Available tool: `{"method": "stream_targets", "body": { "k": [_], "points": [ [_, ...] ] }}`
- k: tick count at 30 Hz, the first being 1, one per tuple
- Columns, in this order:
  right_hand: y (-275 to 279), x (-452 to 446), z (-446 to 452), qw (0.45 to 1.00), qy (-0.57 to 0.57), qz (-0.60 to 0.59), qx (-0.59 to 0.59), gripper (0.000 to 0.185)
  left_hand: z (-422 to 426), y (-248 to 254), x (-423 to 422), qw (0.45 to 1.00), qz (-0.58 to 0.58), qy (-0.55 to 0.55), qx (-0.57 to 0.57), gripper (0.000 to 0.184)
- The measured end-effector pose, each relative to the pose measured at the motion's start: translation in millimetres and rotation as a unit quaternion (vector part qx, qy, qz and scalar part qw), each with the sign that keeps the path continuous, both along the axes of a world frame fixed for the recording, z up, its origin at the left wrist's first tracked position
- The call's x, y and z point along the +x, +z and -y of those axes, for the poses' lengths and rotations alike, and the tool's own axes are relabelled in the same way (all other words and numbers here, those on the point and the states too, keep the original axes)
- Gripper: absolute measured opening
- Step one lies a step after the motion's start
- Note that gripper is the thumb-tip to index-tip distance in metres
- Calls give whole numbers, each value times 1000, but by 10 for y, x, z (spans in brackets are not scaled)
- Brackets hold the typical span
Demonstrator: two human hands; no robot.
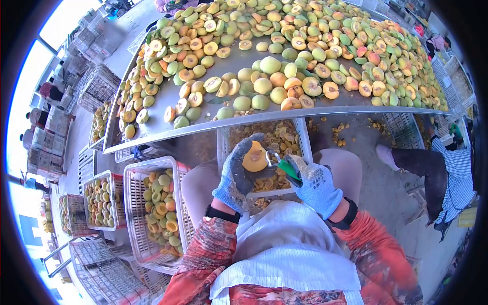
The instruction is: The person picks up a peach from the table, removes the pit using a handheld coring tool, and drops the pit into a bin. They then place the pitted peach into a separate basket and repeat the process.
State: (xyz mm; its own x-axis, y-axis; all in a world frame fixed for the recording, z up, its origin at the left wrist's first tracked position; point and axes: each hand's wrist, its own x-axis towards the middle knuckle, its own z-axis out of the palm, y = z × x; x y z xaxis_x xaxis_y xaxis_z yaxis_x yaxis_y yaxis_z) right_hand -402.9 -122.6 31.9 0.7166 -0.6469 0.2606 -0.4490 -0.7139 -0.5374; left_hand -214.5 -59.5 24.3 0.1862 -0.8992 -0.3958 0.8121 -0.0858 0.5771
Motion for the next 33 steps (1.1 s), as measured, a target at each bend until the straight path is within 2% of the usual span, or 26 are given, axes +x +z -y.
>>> {"method": "stream_targets", "body": {
  "k": [1,5,9,10,12,16,18,20,23,25,27,29,30,31,33],
  "points": [
    [34,14,-7,997,26,-55,-54,50,-19,12,0,1000,12,-14,3,46],
    [66,61,-2,980,61,-91,-166,53,-95,72,-59,997,66,-32,-15,49],
    [12,40,7,968,78,-123,-203,54,-112,155,-119,998,62,-18,1,43],
    [4,30,7,967,89,-148,-189,53,-112,161,-141,998,63,-18,3,43],
    [12,21,-21,965,99,-171,-173,52,-100,174,-213,975,218,28,12,39],
    [68,70,-116,987,105,-99,-66,45,-54,207,-320,977,193,80,48,30],
    [52,91,-127,992,106,-63,-30,42,-13,115,-327,959,238,150,-15,30],
    [0,103,-95,991,106,-57,-54,38,-41,138,-336,961,243,133,12,30],
    [-57,30,-21,993,90,-70,-38,40,6,106,-324,951,288,108,38,30],
    [-97,8,-140,990,96,-103,18,38,-24,197,-386,956,270,111,32,29],
    [-135,76,-145,988,102,-72,90,37,1,119,-362,960,249,129,-4,26],
    [-118,110,-168,988,53,-55,136,35,39,114,-371,953,261,154,33,25],
    [-230,92,-107,993,69,-62,69,34,89,136,-393,953,267,144,21,28],
    [-149,59,-28,995,49,-67,62,34,126,143,-411,953,271,133,17,31],
    [25,35,123,987,116,-20,106,34,226,172,-354,930,338,140,22,28]
  ]
}}
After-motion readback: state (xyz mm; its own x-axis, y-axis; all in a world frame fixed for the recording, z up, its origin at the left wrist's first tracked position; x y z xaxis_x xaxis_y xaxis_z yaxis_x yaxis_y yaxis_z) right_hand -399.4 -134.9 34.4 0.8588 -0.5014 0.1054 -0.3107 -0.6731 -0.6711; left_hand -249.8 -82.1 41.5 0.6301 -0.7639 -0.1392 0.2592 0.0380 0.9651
